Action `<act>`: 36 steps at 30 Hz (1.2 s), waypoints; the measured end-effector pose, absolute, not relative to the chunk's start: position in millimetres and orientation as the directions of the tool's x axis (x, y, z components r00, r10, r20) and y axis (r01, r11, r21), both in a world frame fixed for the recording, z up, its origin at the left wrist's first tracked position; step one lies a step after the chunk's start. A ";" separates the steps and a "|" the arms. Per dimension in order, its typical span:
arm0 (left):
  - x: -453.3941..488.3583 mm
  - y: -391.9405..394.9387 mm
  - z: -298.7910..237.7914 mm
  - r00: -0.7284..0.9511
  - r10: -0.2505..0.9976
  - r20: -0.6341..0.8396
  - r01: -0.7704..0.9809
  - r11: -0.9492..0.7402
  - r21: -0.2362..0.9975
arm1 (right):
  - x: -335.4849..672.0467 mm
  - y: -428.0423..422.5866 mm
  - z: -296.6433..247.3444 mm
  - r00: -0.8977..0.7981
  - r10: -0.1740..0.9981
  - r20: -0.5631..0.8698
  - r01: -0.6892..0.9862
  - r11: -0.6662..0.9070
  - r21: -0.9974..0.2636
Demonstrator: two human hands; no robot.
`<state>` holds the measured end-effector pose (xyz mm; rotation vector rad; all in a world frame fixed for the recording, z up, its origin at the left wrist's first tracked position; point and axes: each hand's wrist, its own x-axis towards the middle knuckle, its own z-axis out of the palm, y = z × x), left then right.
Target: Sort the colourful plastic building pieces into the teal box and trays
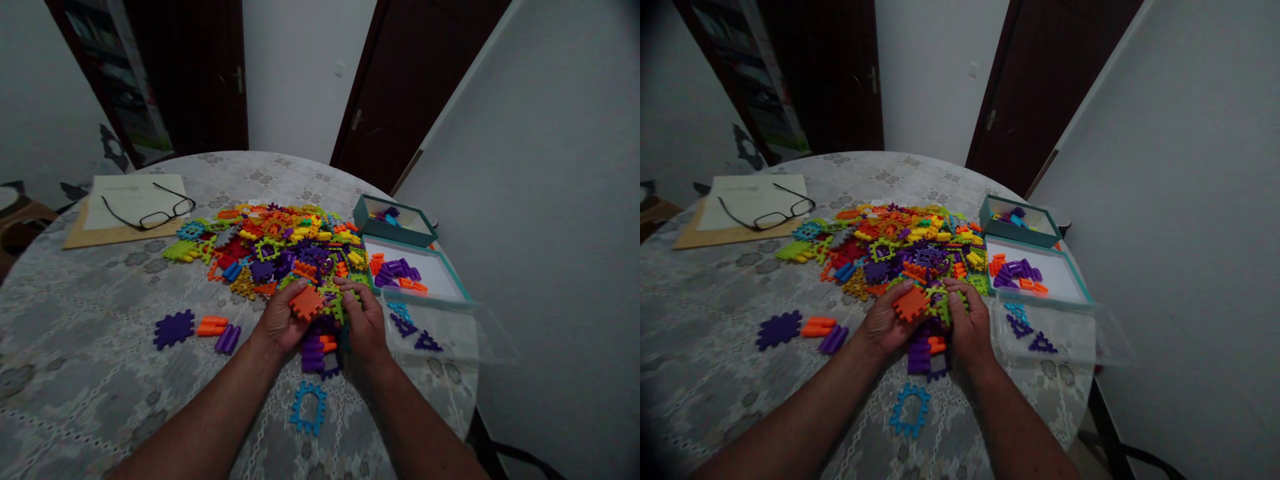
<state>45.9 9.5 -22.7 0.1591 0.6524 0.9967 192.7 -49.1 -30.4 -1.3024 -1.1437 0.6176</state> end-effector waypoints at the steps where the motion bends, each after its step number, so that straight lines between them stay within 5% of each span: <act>1: 45.7 10.0 -23.0 0.370 0.820 -0.437 -0.731 0.547 0.407 | 193.3 -48.0 -31.5 0.399 0.875 0.274 0.215 0.201 -0.956; 14: 47.9 11.7 -22.7 0.337 0.824 -0.456 -0.735 0.533 0.419 | 186.6 -40.5 -27.4 0.405 0.913 -0.045 -0.061 -0.022 -0.998; 25: 45.7 10.3 -12.7 0.327 0.791 -0.516 -0.722 0.562 0.403 | 263.3 -31.0 31.3 0.097 0.994 0.049 0.562 -0.014 -0.827; 36: 43.9 8.1 -23.1 0.351 0.794 -0.496 -0.715 0.569 0.406 | 372.5 134.7 57.7 0.608 0.791 0.067 0.305 -0.155 -0.940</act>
